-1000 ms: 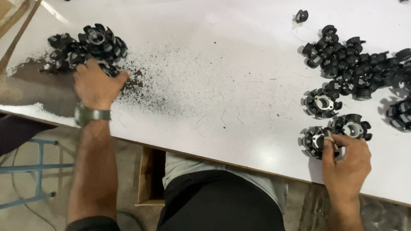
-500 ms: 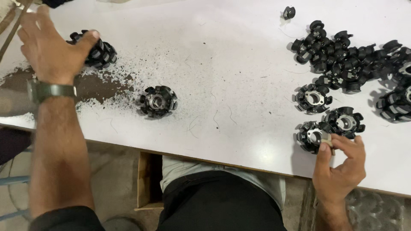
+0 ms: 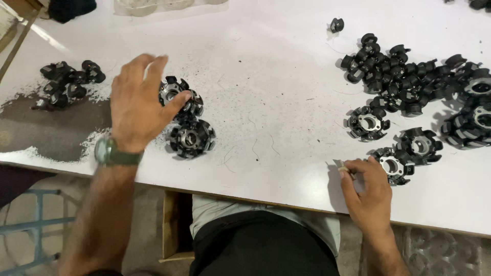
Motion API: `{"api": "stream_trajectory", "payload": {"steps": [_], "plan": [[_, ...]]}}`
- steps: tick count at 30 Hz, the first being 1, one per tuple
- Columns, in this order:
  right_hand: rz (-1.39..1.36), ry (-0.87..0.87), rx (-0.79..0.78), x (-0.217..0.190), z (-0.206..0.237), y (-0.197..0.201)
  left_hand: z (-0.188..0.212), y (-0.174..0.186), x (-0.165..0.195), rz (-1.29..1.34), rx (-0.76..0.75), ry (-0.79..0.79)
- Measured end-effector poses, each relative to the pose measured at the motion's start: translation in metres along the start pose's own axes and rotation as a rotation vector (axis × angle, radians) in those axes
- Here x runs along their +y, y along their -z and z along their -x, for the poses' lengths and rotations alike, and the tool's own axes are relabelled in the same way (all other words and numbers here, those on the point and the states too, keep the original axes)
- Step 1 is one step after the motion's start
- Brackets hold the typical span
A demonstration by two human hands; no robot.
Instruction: The person repeatedly picks up small black metal parts from a white table and rubs their edges with a small rectangular block. Finished parts are placed to the left while unfinished parts remain in a pile on the right. The person continues this cycle throughout the clip.
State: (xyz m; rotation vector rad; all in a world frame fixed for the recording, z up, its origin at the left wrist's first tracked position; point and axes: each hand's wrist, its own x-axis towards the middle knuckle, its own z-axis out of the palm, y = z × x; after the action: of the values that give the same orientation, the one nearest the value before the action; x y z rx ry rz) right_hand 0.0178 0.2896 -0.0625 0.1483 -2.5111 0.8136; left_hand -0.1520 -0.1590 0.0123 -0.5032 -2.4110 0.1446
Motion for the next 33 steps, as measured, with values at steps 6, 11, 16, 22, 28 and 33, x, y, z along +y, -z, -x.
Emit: {"api": "stream_trajectory", "payload": {"steps": [6, 11, 16, 22, 28, 33], "plan": [[-0.190, -0.108, 0.095, 0.006, 0.008, 0.007, 0.064, 0.033, 0.079, 0.366, -0.228, 0.250], [-0.202, -0.053, 0.112, 0.002, 0.011, 0.003, 0.075, 0.040, 0.126, 0.425, -0.314, 0.429], [-0.234, -0.038, 0.080, -0.001, 0.022, 0.001, 0.065, 0.058, 0.121, 0.425, -0.442, 0.027], [-0.306, -0.109, 0.121, 0.005, 0.025, -0.003, 0.047, 0.060, 0.118, 0.621, -0.637, 0.101], [-0.292, -0.157, 0.126, 0.001, 0.034, -0.009, 0.058, 0.053, 0.223, 0.816, -0.354, 0.035], [-0.346, -0.085, 0.012, -0.018, 0.041, -0.013, 0.062, 0.050, 0.232, 0.892, -0.213, 0.046]]}}
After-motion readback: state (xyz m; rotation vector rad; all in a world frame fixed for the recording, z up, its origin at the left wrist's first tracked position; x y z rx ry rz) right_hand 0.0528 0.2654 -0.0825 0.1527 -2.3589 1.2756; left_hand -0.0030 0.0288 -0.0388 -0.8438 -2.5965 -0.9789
